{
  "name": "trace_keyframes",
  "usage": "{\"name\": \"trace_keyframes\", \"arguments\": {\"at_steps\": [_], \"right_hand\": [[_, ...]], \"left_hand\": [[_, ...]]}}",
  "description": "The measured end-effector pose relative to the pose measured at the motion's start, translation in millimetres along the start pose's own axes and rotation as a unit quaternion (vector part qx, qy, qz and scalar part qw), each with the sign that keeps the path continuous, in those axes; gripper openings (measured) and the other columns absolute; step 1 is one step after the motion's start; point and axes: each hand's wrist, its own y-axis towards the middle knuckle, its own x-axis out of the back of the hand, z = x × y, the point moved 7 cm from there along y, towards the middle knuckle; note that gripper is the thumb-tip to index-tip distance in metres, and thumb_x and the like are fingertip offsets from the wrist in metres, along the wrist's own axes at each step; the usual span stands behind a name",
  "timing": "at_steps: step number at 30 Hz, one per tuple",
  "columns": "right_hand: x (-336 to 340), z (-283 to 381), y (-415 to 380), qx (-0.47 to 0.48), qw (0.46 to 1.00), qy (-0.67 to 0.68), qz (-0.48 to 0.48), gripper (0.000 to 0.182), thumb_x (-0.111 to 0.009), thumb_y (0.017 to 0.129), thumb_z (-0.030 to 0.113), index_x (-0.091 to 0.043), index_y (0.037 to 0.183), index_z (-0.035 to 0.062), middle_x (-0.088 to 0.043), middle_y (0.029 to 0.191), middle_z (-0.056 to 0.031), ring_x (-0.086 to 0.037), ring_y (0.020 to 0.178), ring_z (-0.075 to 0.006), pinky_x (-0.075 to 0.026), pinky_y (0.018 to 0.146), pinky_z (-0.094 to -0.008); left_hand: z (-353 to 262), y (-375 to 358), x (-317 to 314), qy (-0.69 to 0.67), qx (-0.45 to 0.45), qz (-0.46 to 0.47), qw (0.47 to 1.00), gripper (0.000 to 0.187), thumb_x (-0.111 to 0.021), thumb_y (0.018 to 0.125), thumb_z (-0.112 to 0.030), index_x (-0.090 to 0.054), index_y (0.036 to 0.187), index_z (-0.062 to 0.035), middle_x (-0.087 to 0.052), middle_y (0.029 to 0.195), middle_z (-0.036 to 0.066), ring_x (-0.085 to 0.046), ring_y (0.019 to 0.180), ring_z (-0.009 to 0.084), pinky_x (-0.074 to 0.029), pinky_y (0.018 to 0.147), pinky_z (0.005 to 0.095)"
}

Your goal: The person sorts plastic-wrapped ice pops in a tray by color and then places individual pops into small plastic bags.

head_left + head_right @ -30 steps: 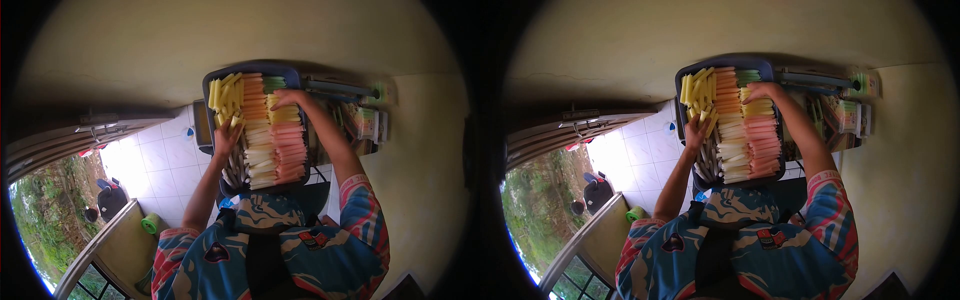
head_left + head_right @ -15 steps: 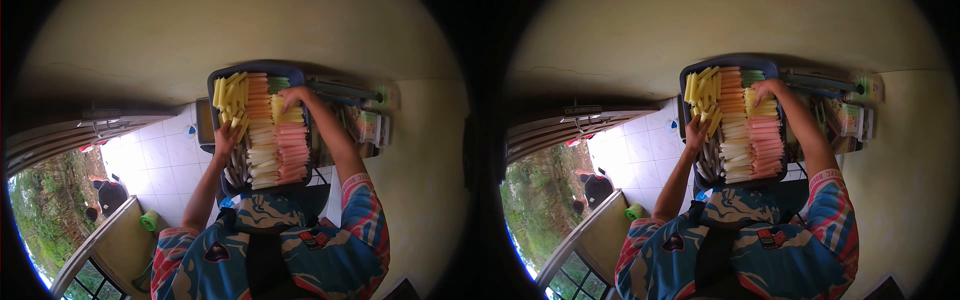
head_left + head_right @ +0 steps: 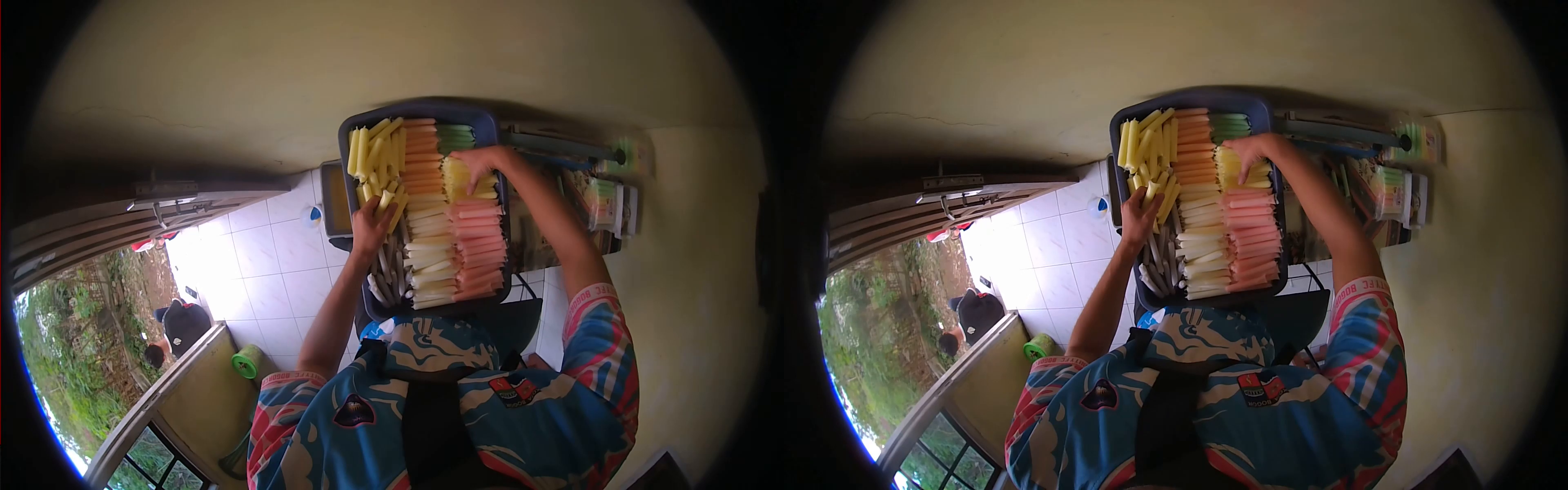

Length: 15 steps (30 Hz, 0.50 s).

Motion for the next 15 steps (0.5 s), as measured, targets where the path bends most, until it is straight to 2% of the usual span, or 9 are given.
{"name": "trace_keyframes", "arguments": {"at_steps": [7,10,15], "right_hand": [[0,9,-12,0.012,0.997,0.005,-0.073,0.103,-0.085,0.055,0.019,-0.031,0.141,0.0,-0.054,0.128,-0.0205,-0.053,0.118,-0.026,-0.042,0.098,-0.0319],[-1,2,-8,0.041,0.993,0.06,-0.093,0.099,-0.082,0.056,0.016,-0.032,0.141,0.0002,-0.056,0.125,-0.0197,-0.055,0.114,-0.0248,-0.044,0.096,-0.0316],[1,-4,-5,0.045,0.99,0.066,-0.113,0.095,-0.08,0.057,0.015,-0.035,0.139,-0.0014,-0.057,0.124,-0.0189,-0.055,0.112,-0.0233,-0.044,0.095,-0.03]], "left_hand": [[8,-1,-3,-0.01,0.0,0.003,1.0,0.029,-0.069,0.083,-0.025,-0.062,0.088,0.0026,-0.062,0.069,0.021,-0.063,0.061,0.0298,-0.048,0.06,0.0365],[4,-3,0,-0.006,0.006,0.007,1.0,0.029,-0.069,0.083,-0.025,-0.063,0.09,0.0024,-0.063,0.07,0.021,-0.064,0.062,0.0304,-0.048,0.061,0.0368],[8,0,-6,-0.003,0.004,0.022,1.0,0.029,-0.069,0.083,-0.025,-0.064,0.093,0.0015,-0.063,0.071,0.021,-0.065,0.064,0.0317,-0.049,0.062,0.0367]]}}
